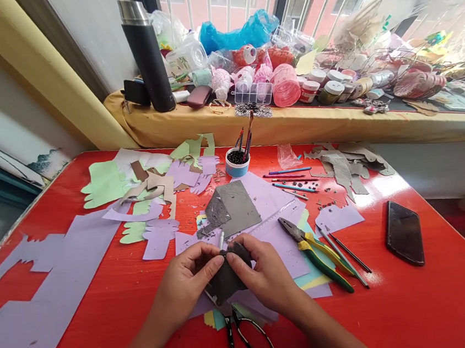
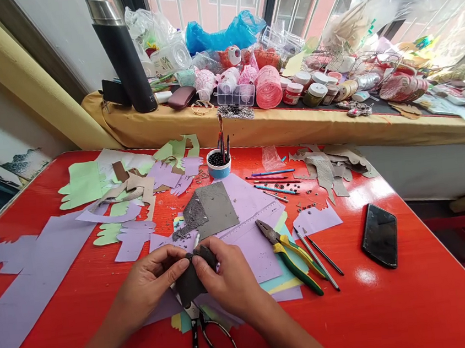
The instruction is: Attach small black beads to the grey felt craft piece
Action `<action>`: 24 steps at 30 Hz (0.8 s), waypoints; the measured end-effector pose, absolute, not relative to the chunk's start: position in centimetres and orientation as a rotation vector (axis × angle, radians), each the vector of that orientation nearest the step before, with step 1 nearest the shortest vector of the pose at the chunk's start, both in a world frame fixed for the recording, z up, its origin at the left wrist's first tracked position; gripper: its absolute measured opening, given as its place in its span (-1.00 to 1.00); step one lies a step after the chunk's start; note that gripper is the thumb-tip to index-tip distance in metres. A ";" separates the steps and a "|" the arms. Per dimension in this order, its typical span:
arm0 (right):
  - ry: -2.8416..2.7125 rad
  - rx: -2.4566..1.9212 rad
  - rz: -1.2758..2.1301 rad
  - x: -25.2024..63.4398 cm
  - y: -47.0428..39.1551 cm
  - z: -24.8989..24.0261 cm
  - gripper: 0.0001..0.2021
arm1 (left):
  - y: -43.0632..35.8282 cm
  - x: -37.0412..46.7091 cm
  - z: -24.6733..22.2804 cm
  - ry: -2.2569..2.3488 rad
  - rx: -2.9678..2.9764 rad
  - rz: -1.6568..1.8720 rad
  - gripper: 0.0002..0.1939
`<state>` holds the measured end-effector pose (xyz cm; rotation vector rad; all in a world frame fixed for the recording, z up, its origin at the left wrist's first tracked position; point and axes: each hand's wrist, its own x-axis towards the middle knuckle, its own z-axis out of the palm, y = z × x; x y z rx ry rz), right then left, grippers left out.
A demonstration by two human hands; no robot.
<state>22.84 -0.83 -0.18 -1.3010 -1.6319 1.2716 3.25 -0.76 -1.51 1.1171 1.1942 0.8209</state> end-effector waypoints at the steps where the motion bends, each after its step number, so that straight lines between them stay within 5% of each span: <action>1: -1.628 -1.303 1.271 22.8 -0.8 -0.2 -0.89 | -0.7 3.2 -1.6 1.203 1.116 0.834 -0.68; 24: -1.432 -1.241 1.368 22.7 -0.6 -0.3 -0.73 | -0.6 3.1 -1.3 1.146 1.148 0.758 -0.69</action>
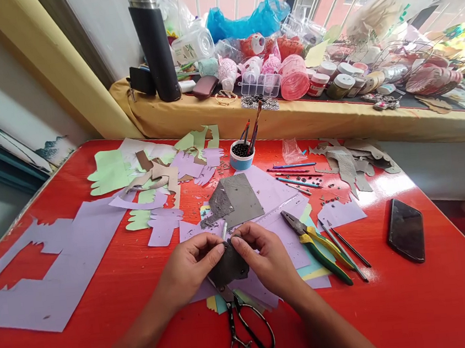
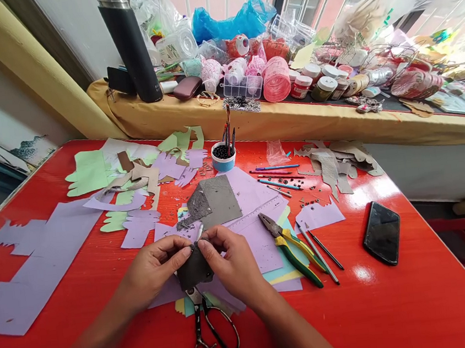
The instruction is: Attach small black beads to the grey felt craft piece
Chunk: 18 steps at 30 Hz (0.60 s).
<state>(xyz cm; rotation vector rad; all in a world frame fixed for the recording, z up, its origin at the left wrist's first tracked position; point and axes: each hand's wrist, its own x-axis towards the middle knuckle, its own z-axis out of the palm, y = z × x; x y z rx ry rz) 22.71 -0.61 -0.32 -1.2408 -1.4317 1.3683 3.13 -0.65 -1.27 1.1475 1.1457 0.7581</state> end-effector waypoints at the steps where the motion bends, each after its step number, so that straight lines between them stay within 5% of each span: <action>1: -1.433 -1.245 1.367 22.7 -0.6 -0.3 -0.73 | -0.6 3.1 -1.2 1.152 1.158 0.762 -0.70; 18: -1.399 -1.277 1.363 22.8 -0.6 -0.5 -0.73 | -0.3 3.3 -0.6 1.115 1.020 0.761 -0.65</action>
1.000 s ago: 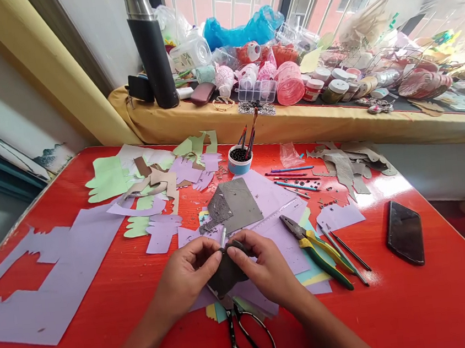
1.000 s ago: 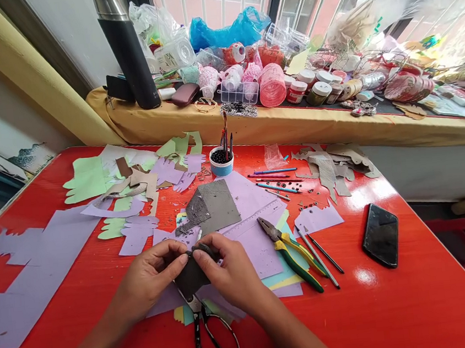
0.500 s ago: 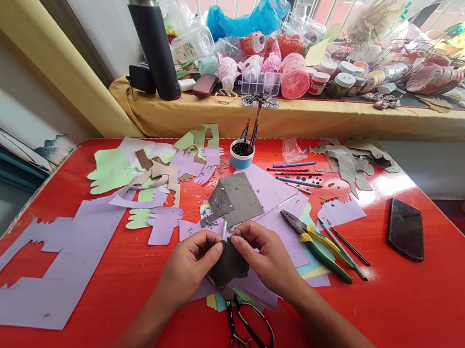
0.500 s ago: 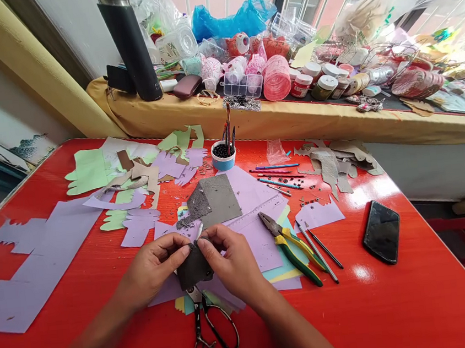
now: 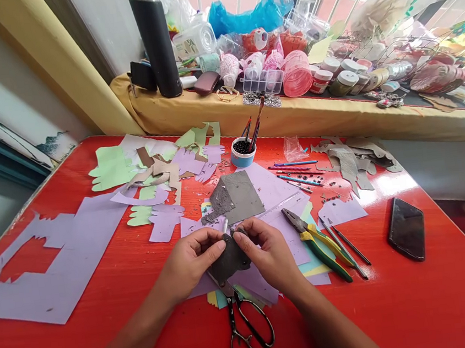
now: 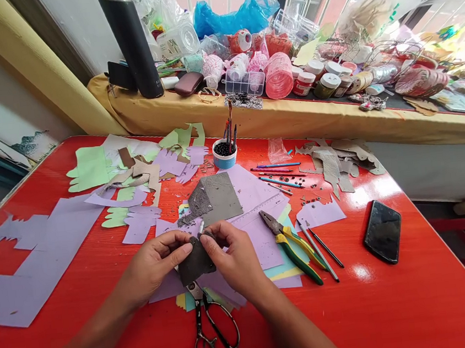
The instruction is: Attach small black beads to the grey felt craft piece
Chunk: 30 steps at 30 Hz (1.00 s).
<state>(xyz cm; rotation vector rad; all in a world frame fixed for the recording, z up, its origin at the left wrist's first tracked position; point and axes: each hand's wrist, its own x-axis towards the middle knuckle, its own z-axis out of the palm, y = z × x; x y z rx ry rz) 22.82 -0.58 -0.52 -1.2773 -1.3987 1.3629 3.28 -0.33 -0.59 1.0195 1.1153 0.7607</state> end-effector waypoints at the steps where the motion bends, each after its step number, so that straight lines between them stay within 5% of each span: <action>1: -1.387 -1.268 1.374 22.8 -0.6 -0.5 -0.73 | -0.3 3.3 -0.6 1.117 1.019 0.769 -0.66; 30: -1.856 -1.247 1.060 23.2 -0.5 -1.0 -0.93 | -1.0 3.9 -1.0 1.415 1.299 0.784 -0.78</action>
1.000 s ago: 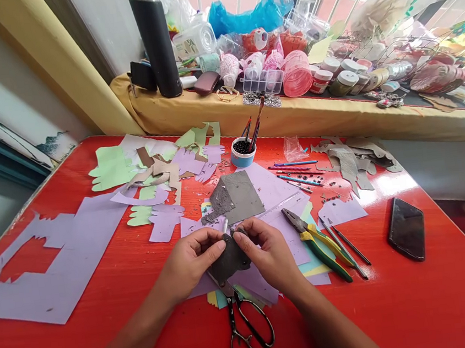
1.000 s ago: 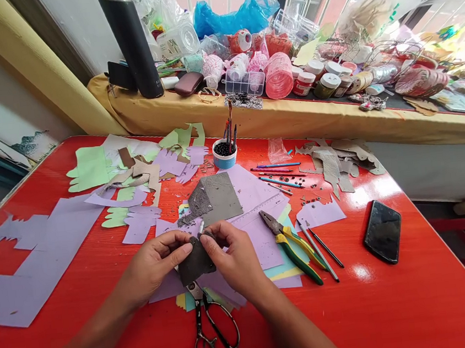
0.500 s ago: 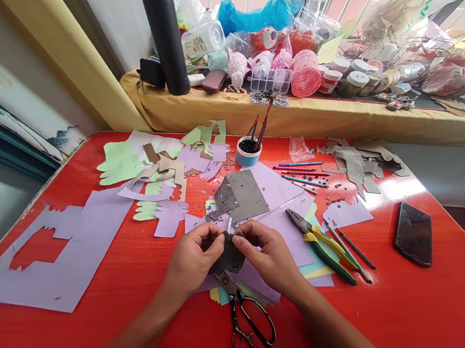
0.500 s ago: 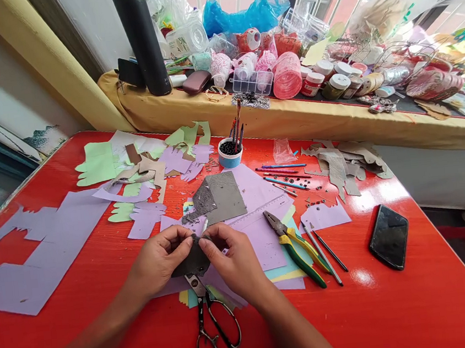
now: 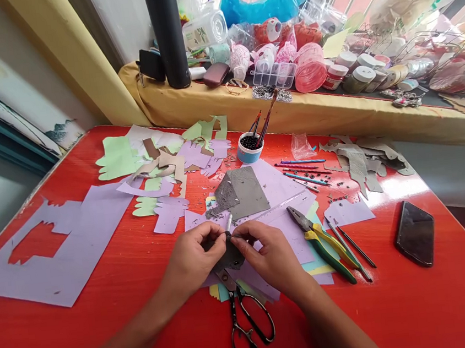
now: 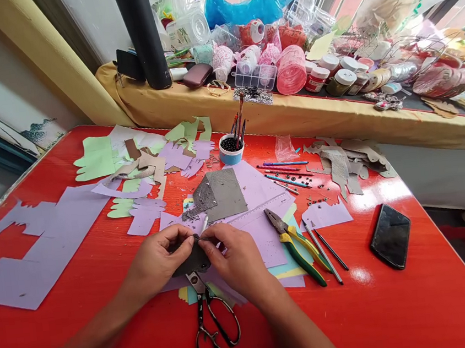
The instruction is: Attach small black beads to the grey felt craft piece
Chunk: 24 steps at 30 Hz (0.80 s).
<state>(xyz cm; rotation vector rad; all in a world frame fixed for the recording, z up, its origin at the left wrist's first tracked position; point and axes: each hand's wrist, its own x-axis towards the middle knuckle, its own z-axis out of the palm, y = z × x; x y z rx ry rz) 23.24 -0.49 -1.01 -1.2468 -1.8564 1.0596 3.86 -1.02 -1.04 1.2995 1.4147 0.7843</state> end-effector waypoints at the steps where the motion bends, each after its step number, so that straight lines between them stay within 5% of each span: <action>1: -1.848 -1.254 1.051 23.3 -0.5 -1.0 -0.93 | -1.0 3.9 -1.1 1.403 1.278 0.775 -0.77; 24: -1.829 -1.086 1.170 23.5 -0.2 -1.0 -0.87 | -0.4 3.7 -1.6 1.360 1.128 0.734 -0.72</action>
